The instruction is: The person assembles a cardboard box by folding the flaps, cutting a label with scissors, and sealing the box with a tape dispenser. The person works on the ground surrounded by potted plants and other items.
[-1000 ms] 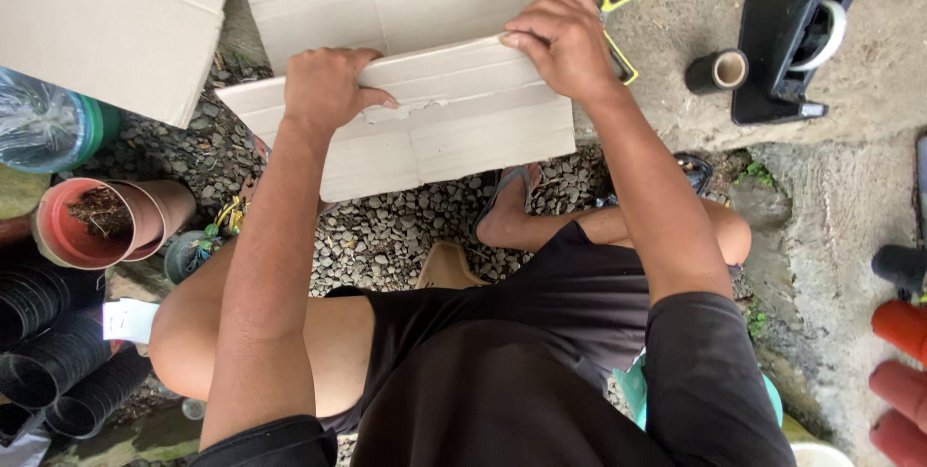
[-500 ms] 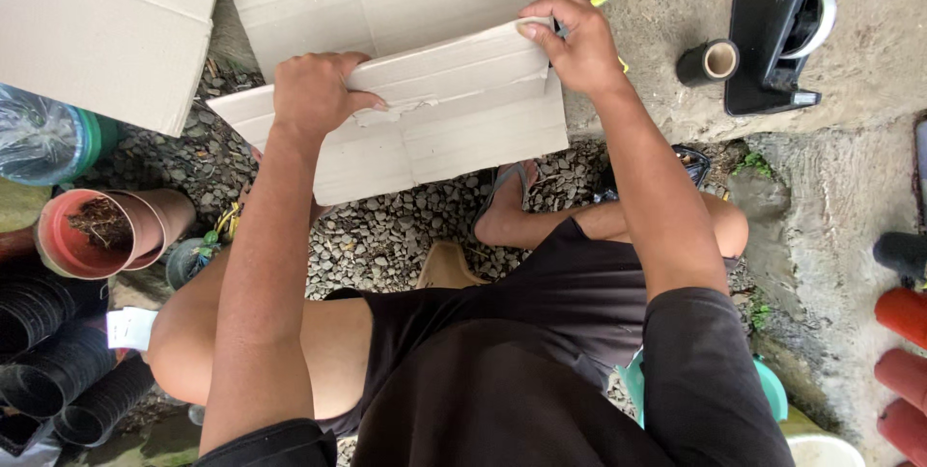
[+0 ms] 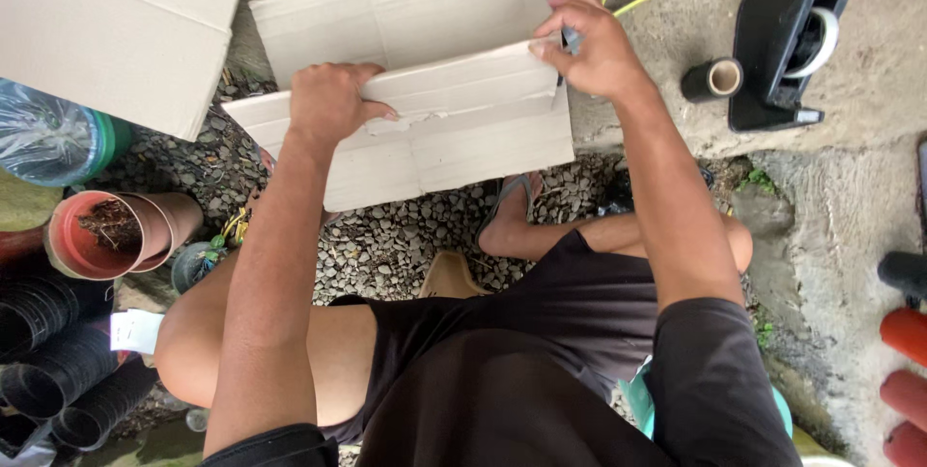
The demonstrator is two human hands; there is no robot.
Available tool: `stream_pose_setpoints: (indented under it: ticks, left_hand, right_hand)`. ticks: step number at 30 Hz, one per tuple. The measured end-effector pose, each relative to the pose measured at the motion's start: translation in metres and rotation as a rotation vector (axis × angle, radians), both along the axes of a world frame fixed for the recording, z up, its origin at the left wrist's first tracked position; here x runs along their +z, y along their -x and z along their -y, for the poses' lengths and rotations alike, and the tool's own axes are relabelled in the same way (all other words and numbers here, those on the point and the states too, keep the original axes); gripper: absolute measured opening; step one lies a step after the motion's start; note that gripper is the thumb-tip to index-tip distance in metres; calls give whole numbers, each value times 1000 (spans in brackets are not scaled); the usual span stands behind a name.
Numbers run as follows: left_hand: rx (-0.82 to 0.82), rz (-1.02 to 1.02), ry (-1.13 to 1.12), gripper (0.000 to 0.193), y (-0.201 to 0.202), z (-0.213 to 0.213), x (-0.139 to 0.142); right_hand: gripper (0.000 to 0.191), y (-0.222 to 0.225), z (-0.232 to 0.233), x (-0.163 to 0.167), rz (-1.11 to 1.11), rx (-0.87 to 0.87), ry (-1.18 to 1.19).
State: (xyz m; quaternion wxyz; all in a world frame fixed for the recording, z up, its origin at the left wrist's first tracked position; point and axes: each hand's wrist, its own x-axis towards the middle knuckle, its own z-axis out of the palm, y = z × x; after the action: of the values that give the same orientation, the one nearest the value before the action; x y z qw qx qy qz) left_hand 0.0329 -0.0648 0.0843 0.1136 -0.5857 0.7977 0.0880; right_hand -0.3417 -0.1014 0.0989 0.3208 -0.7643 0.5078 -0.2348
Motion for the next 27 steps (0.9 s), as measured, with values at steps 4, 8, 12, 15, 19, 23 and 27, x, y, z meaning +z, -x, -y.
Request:
stream_pose_setpoints:
  ticks: [4, 8, 12, 15, 19, 23, 27]
  left_hand:
    - [-78, -96, 109, 71, 1, 0, 7]
    - [-77, 22, -91, 69, 8, 0, 11]
    - [-151, -197, 148, 62, 1, -5, 29]
    - [-233, -250, 210, 57, -2, -6, 53]
    - [-316, -363, 282, 59, 3, -13, 84]
    - [-370, -389, 339, 71, 12, -37, 98]
    - [-181, -643, 603, 84, 19, -97, 102]
  right_hand:
    - [74, -40, -1, 23, -426, 224, 58]
    - [89, -88, 1, 27, -591, 357, -145]
    - [86, -99, -6, 33, -602, 377, -259]
    - [85, -90, -24, 45, -561, 342, -158]
    - [88, -84, -50, 65, -579, 270, -383]
    - [90, -74, -86, 75, -503, 202, -518]
    - [98, -55, -122, 74, -402, 102, -727]
